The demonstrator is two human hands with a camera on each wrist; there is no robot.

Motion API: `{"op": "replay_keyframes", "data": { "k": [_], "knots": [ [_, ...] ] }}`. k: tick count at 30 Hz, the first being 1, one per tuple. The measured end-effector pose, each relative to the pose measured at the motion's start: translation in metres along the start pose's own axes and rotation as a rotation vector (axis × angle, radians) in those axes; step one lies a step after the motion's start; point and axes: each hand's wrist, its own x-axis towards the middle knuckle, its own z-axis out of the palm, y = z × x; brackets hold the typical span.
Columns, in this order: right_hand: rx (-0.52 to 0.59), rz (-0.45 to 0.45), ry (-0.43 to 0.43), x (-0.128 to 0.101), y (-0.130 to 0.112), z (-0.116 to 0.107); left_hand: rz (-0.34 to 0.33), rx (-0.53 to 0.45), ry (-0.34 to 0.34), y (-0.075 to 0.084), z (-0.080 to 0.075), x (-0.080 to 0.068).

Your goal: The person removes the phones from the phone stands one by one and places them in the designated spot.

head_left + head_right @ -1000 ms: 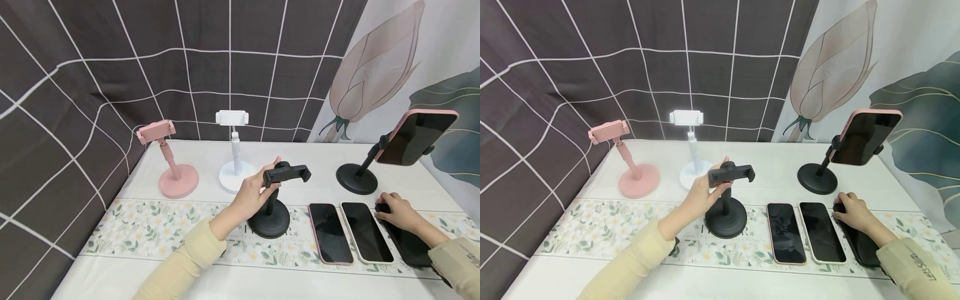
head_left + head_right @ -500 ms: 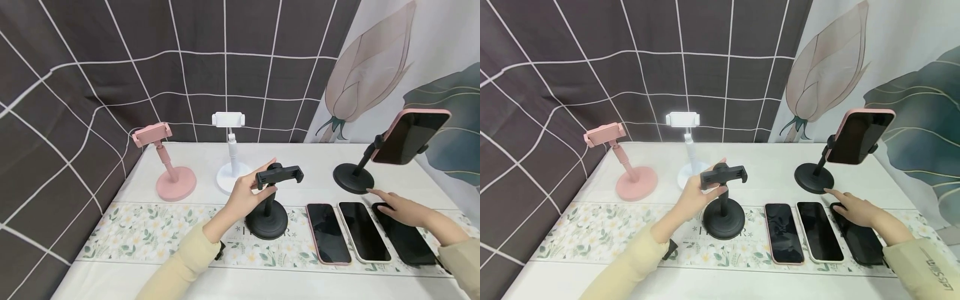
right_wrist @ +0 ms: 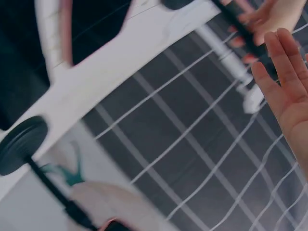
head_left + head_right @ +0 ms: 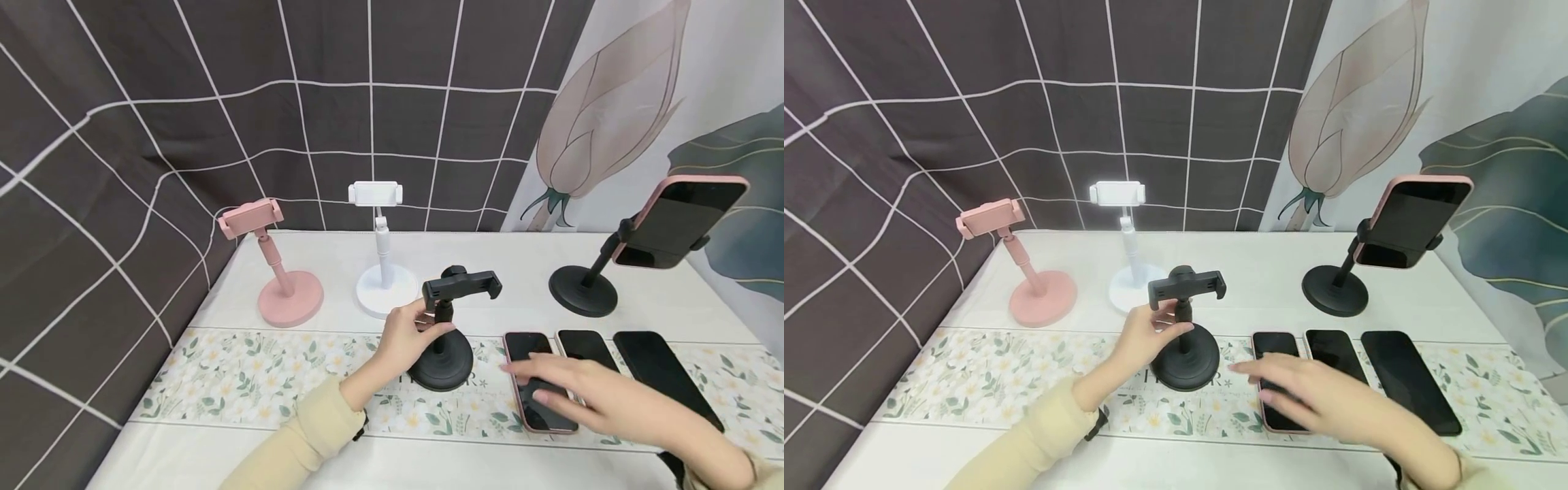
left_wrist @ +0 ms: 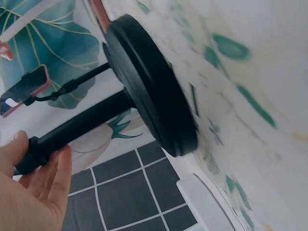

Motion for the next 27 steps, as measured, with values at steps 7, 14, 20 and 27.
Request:
{"op": "replay_keyframes", "data": {
  "k": [7,14,20,27],
  "knots": [
    [-0.053,-0.071,0.055,0.007,-0.018,0.007,0.016,0.008,0.048,0.004,-0.003,0.009],
    [0.063,-0.112,0.106,0.008,-0.016,0.008,0.025,0.016,0.047,0.002,0.008,0.048],
    [0.065,-0.159,0.189,0.008,-0.013,0.012,0.044,0.030,0.063,-0.002,0.024,0.084],
    [0.069,-0.105,0.228,0.007,-0.011,0.011,0.018,0.049,0.068,-0.007,0.037,0.109]
  ]
}}
